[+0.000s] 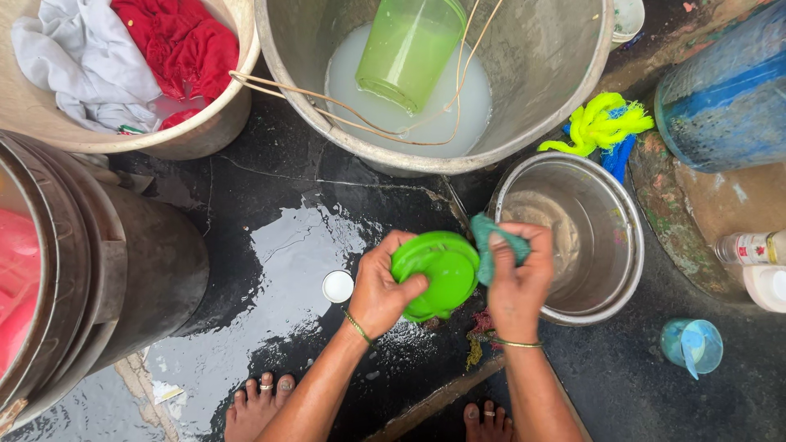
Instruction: The person washes various lids, containers, and a steel wool scrubber by hand using a sponge and green soap, rinsing them in a bucket of water.
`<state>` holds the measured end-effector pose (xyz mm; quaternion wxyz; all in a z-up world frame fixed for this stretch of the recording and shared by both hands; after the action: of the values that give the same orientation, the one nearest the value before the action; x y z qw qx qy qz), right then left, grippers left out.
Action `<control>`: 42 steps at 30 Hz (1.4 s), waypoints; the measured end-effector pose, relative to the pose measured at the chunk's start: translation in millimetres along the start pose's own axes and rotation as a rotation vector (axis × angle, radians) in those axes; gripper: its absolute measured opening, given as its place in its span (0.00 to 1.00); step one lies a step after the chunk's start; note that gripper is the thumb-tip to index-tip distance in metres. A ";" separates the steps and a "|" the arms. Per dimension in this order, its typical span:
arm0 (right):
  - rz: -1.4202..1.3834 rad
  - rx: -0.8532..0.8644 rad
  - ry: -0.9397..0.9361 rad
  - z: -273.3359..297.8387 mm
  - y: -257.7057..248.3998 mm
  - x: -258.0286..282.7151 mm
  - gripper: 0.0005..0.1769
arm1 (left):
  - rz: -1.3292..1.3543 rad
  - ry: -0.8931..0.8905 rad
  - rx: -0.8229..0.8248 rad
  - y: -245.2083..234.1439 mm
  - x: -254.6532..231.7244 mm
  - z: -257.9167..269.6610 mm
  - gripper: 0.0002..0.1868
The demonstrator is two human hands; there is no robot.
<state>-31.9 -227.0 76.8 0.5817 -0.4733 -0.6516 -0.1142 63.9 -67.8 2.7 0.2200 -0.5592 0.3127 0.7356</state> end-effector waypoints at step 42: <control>0.265 0.285 -0.145 -5.3 32.5 69.1 0.11 | -0.252 0.136 -0.290 -24.5 -53.8 16.1 0.14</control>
<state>4.5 -180.2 125.1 0.6042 -0.4746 -0.6335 0.0913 84.4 -37.6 52.0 0.2057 -0.6680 0.1452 0.7002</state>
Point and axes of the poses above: each hand's wrist, its own z-axis away from the middle knuckle, its own y-axis out of the palm, x = y × z, the point moved 9 cm from there along -z, towards the middle knuckle, and after that the axes turned 3 degrees about -y, right-handed, at the moved point
